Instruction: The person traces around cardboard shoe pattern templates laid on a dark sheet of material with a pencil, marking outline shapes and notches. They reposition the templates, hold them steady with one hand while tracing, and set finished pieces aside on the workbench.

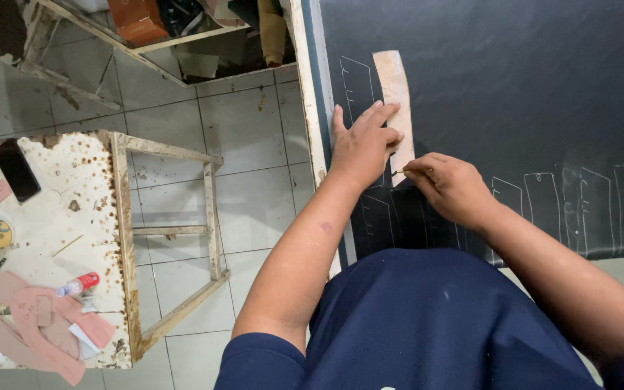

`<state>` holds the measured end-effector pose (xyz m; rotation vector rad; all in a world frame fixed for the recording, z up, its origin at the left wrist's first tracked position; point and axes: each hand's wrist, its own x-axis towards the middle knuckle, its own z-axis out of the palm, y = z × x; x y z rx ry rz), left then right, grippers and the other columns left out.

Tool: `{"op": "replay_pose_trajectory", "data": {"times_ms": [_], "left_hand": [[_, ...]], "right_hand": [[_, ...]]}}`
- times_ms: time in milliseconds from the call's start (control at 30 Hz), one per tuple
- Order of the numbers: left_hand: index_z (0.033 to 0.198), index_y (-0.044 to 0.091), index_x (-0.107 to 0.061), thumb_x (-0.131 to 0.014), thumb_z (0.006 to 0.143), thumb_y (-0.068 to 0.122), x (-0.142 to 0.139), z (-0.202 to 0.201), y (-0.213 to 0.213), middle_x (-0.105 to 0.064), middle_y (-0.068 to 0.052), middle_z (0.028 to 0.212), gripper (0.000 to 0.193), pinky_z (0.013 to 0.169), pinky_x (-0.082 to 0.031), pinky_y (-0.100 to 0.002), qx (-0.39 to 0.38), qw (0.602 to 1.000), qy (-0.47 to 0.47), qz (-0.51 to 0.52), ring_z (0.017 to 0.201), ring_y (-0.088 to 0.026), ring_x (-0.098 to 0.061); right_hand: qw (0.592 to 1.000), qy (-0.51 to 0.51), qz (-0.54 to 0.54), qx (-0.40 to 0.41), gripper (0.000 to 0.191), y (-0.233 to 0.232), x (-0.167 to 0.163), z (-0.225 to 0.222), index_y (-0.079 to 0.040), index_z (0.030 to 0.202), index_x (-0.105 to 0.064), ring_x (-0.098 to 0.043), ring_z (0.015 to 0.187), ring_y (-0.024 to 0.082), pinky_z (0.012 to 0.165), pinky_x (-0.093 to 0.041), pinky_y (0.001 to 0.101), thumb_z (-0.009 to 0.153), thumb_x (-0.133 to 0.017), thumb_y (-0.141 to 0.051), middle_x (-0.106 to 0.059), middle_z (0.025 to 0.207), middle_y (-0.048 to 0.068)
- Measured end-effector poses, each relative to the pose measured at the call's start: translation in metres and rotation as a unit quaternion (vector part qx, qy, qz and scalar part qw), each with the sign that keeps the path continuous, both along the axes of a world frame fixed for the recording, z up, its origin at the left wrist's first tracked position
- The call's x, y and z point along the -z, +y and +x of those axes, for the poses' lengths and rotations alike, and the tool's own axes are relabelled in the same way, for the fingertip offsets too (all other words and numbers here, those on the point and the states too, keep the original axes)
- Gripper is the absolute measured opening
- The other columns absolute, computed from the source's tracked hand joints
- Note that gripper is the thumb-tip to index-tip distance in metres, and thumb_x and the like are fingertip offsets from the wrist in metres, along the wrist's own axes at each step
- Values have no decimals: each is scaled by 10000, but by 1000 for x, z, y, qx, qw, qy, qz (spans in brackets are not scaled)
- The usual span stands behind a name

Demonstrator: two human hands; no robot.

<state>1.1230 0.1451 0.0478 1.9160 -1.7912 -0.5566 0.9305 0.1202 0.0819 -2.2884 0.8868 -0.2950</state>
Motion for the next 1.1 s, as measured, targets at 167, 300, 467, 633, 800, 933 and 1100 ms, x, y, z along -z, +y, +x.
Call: {"op": "replay_pose_trajectory", "data": {"times_ms": [167,300,467,633,800,933,1100], "left_hand": [[881,266,-808,-641,920,205,-5,1,-1,-550,86,1471,183,1221,-61,-669,0,999,-4,35,1431,-149,-444],[929,278,-809,-600,940,207,-6,4,-4,-544,85,1473,220,1216,-41,-674,3,999,2,42,1428,-151,-437],[925,269,-807,-592,944,204,-8,6,-5,-547,91,1468,225,1215,-35,-675,2,999,12,50,1429,-147,-432],[888,255,-802,-603,924,201,-10,6,-6,-546,91,1470,209,1213,-33,-667,0,997,20,68,1433,-149,-427],[833,239,-789,-603,932,178,-13,5,-6,-554,88,1465,220,1219,-27,-664,-6,998,22,63,1433,-158,-430],[800,217,-773,-605,927,168,-15,6,-5,-559,84,1455,217,1226,-27,-658,-9,997,37,60,1434,-158,-434],[843,219,-778,-589,929,140,-13,5,-6,-557,81,1459,222,1226,-31,-660,-4,998,22,57,1433,-158,-435]], "right_hand": [[1000,-18,-4,-8,164,0,2,5,-26,1059,-724,-724,845,267,743,-576,357,973,-666,-154,-732,983,106],[999,-39,-21,1,148,-7,5,11,-33,1079,-716,-728,867,259,752,-578,348,993,-644,-130,-730,1010,99],[997,-18,-59,52,134,-10,6,16,-38,1074,-719,-713,866,285,749,-559,376,993,-661,-128,-723,991,107],[998,-26,-18,50,143,-12,7,18,-40,1075,-707,-715,839,267,732,-560,372,998,-656,-148,-715,973,97],[993,-23,-106,36,130,-16,10,25,-46,1071,-717,-704,869,289,755,-547,390,1014,-659,-148,-708,952,95],[996,-27,-68,55,129,-17,9,26,-45,1069,-718,-704,848,277,732,-549,382,1004,-667,-144,-713,958,96],[996,-48,-64,33,116,-21,9,28,-51,1070,-713,-710,862,263,753,-557,375,999,-664,-129,-716,966,87]]}}
